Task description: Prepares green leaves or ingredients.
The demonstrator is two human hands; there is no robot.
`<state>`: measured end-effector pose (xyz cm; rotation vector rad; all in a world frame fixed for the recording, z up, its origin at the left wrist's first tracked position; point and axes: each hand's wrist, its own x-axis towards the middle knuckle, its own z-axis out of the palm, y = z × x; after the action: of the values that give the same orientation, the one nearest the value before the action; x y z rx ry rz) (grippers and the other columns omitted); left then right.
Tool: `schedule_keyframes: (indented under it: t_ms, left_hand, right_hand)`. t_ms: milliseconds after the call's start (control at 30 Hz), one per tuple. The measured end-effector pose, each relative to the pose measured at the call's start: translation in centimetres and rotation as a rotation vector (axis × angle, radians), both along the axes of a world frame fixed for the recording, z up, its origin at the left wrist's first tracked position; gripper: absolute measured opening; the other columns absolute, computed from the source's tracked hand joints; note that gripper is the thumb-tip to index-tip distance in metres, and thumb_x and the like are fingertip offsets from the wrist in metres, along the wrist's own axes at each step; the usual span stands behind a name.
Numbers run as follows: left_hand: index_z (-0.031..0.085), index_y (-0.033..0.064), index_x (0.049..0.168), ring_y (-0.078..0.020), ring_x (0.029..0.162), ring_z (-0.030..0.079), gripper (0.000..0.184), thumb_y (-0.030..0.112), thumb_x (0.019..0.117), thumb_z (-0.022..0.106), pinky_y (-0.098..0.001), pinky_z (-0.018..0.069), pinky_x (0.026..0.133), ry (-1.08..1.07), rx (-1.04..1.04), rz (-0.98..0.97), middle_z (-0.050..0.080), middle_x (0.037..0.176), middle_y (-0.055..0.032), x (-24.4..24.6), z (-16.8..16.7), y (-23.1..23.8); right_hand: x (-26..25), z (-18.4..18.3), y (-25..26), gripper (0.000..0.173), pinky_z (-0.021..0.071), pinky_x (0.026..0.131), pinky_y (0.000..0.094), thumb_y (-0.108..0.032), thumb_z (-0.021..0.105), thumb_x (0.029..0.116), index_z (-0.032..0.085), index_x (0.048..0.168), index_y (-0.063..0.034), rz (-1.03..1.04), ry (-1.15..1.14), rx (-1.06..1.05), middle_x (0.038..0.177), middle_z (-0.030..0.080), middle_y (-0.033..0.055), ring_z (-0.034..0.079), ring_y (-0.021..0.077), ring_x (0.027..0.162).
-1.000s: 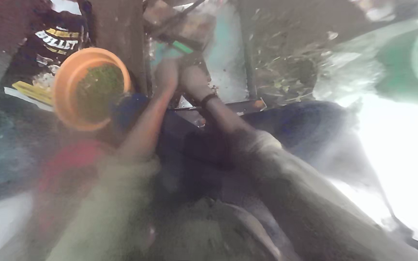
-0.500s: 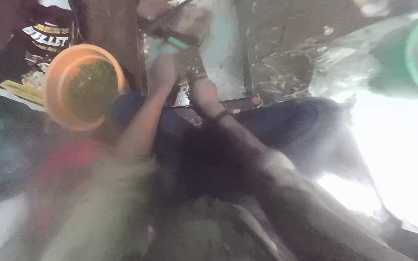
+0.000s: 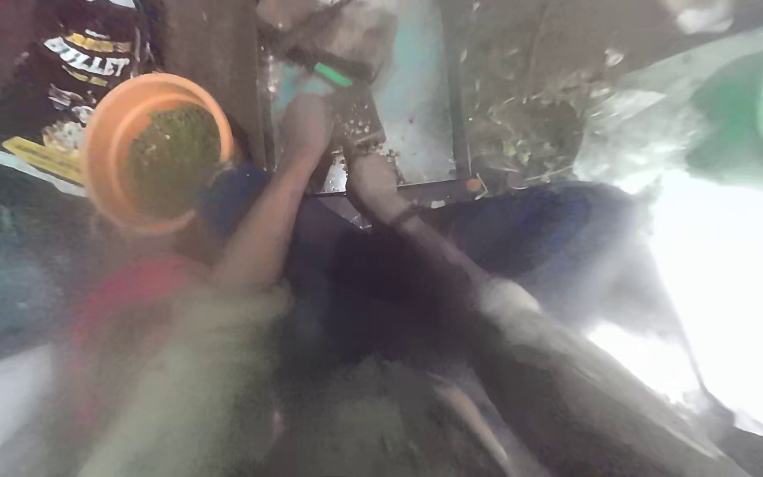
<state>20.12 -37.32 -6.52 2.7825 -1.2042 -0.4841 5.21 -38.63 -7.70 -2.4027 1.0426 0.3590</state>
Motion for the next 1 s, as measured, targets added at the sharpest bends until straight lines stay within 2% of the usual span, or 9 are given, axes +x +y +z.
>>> schedule_keyframes:
  t_ms: [67, 133, 233, 300, 367, 567, 767, 933, 1000]
  left_hand:
    - [0.077, 0.0072, 0.111, -0.0404, 0.121, 0.065, 0.020, 0.016, 0.0953, 0.067, -0.0632, 0.0528, 0.100, 0.017, 0.002, -0.008, 0.070, 0.124, -0.0203, -0.2, 0.0, 0.0]
    - [0.076, 0.0049, 0.112, -0.0416, 0.121, 0.065, 0.021, 0.015, 0.0955, 0.068, -0.0639, 0.0522, 0.100, 0.024, 0.017, -0.005, 0.069, 0.125, -0.0225, -0.5, 0.2, 0.2]
    - [0.076, 0.0049, 0.114, -0.0432, 0.120, 0.065, 0.022, 0.013, 0.0955, 0.066, -0.0649, 0.0526, 0.099, 0.028, 0.026, 0.015, 0.069, 0.126, -0.0244, -0.6, 0.6, 0.3]
    - [0.075, 0.0071, 0.113, -0.0424, 0.118, 0.066, 0.023, 0.011, 0.0936, 0.064, -0.0659, 0.0546, 0.094, -0.008, 0.028, 0.025, 0.070, 0.124, -0.0218, -0.4, 0.0, 0.5]
    - [0.074, 0.0059, 0.114, -0.0423, 0.117, 0.066, 0.022, 0.011, 0.0953, 0.063, -0.0652, 0.0557, 0.092, -0.029, 0.034, 0.022, 0.069, 0.124, -0.0211, -0.5, -0.3, 0.6]
    - [0.075, 0.0052, 0.111, -0.0418, 0.116, 0.067, 0.021, 0.013, 0.0983, 0.060, -0.0641, 0.0551, 0.094, -0.013, 0.018, 0.017, 0.070, 0.121, -0.0224, -0.5, 0.0, 0.3]
    - [0.076, 0.0027, 0.112, -0.0418, 0.123, 0.064, 0.022, 0.014, 0.0977, 0.064, -0.0625, 0.0512, 0.103, -0.004, -0.002, -0.032, 0.069, 0.127, -0.0229, -0.3, 0.4, 0.2]
    - [0.077, 0.0070, 0.111, -0.0391, 0.125, 0.063, 0.020, 0.017, 0.0979, 0.066, -0.0593, 0.0501, 0.107, -0.004, -0.040, -0.046, 0.068, 0.129, -0.0203, 0.1, 0.0, 0.5]
    - [0.077, 0.0099, 0.112, -0.0378, 0.121, 0.066, 0.020, 0.018, 0.0991, 0.064, -0.0594, 0.0530, 0.103, -0.018, -0.077, -0.045, 0.071, 0.125, -0.0182, 0.1, -0.2, 0.5]
  right_hand:
    - [-2.2, 0.3, 0.3, 0.052, 0.0581, 0.073, 0.0621, -0.017, 0.061, 0.0965, 0.054, 0.148, -0.0169, -0.019, -0.110, 0.002, 0.105, 0.072, 0.0229, 0.072, 0.0440, 0.094]
    - [-4.2, 4.0, 1.1, 0.041, 0.0573, 0.075, 0.0635, -0.011, 0.064, 0.0970, 0.060, 0.137, -0.0022, -0.059, -0.203, 0.073, 0.104, 0.070, 0.0283, 0.071, 0.0480, 0.094]
    - [-3.1, 11.4, -0.1, 0.033, 0.0534, 0.098, 0.0580, -0.010, 0.061, 0.1019, 0.062, 0.130, 0.0066, -0.014, 0.017, 0.229, 0.127, 0.067, 0.0268, 0.066, 0.0426, 0.118]
    - [0.2, 5.9, -1.1, 0.025, 0.0568, 0.085, 0.0614, -0.015, 0.063, 0.0958, 0.071, 0.111, 0.0022, 0.028, -0.102, 0.034, 0.114, 0.072, 0.0243, 0.070, 0.0422, 0.107]
    - [3.5, 1.6, -2.3, 0.025, 0.0575, 0.080, 0.0624, -0.022, 0.065, 0.0953, 0.072, 0.108, -0.0017, 0.055, -0.122, -0.023, 0.111, 0.072, 0.0219, 0.071, 0.0416, 0.104]
    - [4.7, 0.0, -2.5, 0.029, 0.0577, 0.080, 0.0613, -0.027, 0.061, 0.0967, 0.071, 0.115, -0.0060, 0.043, -0.079, 0.019, 0.110, 0.073, 0.0194, 0.071, 0.0395, 0.105]
    - [-3.0, 2.5, 0.5, 0.044, 0.0571, 0.077, 0.0643, -0.009, 0.064, 0.0962, 0.058, 0.140, -0.0022, -0.016, -0.133, 0.102, 0.105, 0.070, 0.0286, 0.070, 0.0489, 0.096]
    - [-4.3, 2.4, 0.3, 0.031, 0.0568, 0.073, 0.0637, -0.013, 0.066, 0.0948, 0.067, 0.123, -0.0010, -0.106, -0.159, 0.070, 0.100, 0.070, 0.0271, 0.070, 0.0466, 0.092]
    - [-3.4, 1.9, -1.1, 0.041, 0.0577, 0.077, 0.0633, -0.022, 0.063, 0.0959, 0.063, 0.134, -0.0091, -0.124, -0.098, 0.067, 0.105, 0.072, 0.0237, 0.072, 0.0436, 0.097]
